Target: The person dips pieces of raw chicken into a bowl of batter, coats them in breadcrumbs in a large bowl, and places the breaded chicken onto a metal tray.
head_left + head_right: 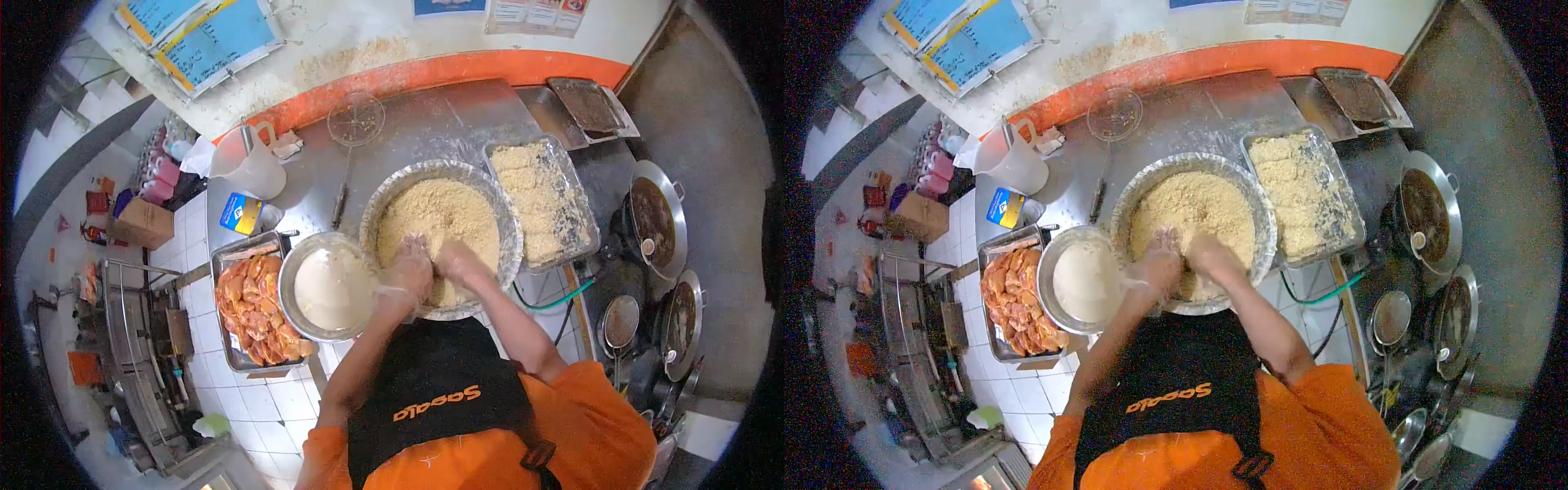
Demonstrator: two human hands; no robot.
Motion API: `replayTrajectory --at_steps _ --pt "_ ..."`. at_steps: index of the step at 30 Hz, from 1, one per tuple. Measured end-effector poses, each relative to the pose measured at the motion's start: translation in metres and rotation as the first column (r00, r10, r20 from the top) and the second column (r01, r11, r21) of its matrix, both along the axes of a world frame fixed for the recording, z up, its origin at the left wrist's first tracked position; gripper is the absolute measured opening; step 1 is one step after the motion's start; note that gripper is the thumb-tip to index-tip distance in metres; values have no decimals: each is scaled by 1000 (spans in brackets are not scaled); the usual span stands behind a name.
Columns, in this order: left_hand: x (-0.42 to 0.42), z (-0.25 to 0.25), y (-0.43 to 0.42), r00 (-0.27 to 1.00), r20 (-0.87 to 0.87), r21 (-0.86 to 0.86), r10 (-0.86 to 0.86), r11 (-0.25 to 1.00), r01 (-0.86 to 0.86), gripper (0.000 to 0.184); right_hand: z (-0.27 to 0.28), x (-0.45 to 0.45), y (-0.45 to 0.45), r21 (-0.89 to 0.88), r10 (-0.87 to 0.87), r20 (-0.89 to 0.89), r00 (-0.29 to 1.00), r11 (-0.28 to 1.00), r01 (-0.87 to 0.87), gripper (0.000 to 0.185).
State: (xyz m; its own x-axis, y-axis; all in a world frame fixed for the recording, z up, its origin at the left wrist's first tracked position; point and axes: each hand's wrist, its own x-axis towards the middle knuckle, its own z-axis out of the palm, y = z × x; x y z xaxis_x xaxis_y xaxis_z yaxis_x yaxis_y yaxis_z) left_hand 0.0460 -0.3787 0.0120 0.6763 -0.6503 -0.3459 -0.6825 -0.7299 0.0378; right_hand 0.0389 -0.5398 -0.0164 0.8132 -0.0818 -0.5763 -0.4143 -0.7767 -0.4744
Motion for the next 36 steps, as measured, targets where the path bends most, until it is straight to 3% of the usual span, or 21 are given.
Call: replayTrajectory --at_steps 2,4,5,7,8,9,10,11,12,15,16,18,20,22,24,26,30,32,34,36 --pt "14 0 0 999 -41 3 -34 999 34 54 24 12 -22 86 30 199 979 995 -48 35" --pt "21 -20 11 999 -38 -63 -6 998 4 53 16 13 -27 -212 237 408 882 964 -161 39" --pt "22 -24 12 996 -84 -99 -17 995 9 53 -12 20 -21 -530 447 441 778 829 -176 39" --pt "22 -12 11 984 -177 -172 -39 985 8 52 -58 25 -6 -665 561 559 611 743 -74 39" --pt "20 4 8 968 -251 -103 7 994 -34 51 -75 22 1 -517 448 707 548 856 -33 38" --pt "19 27 3 948 -315 -34 56 997 -70 51 -65 28 -1 -435 398 674 623 895 -101 36" --pt "19 21 4 969 -241 -99 46 992 -72 51 -54 34 -3 -345 346 629 697 927 -149 34" --pt "20 14 5 986 -164 -163 41 984 -69 51 3 45 -18 -288 379 363 851 914 -284 32" --pt "22 -28 25 998 59 -346 11 938 10 51 49 47 -27 -188 404 64 913 903 -386 30" --pt "13 3 50 942 318 -670 109 729 142 58 99 35 -29 -219 105 79 991 972 -86 34" --pt "7 13 58 944 310 -699 114 701 145 59 58 29 -32 -235 17 295 955 970 55 40" --pt "-4 33 72 975 201 -687 89 723 76 61 75 30 -24 -101 -39 108 993 994 50 42" --pt "-14 51 84 995 68 -640 79 768 -17 63 49 32 -21 -47 -66 197 978 996 77 48" --pt "-22 63 92 995 -23 -608 97 789 -91 65 59 31 -20 69 -116 142 983 992 107 54" --pt "-29 75 101 987 -79 -580 137 799 -157 67 86 32 -25 236 -164 -65 984 956 175 63" --pt "-34 84 106 969 -128 -542 212 803 -248 69 93 25 -26 351 -222 37 974 916 195 66" --pt "-44 117 115 886 -210 -412 412 785 -463 70 128 4 -32 610 -490 57 870 707 358 66" --pt "-49 122 127 856 -206 -386 473 765 -516 70 28 8 -66 691 -482 372 793 714 110 62" --pt "-58 118 144 848 -185 -422 497 739 -525 70 26 6 -81 827 -647 291 705 541 155 62" --pt "-67 100 174 880 -81 -507 469 741 -441 69 126 -5 -91 882 -815 -211 540 79 464 65"
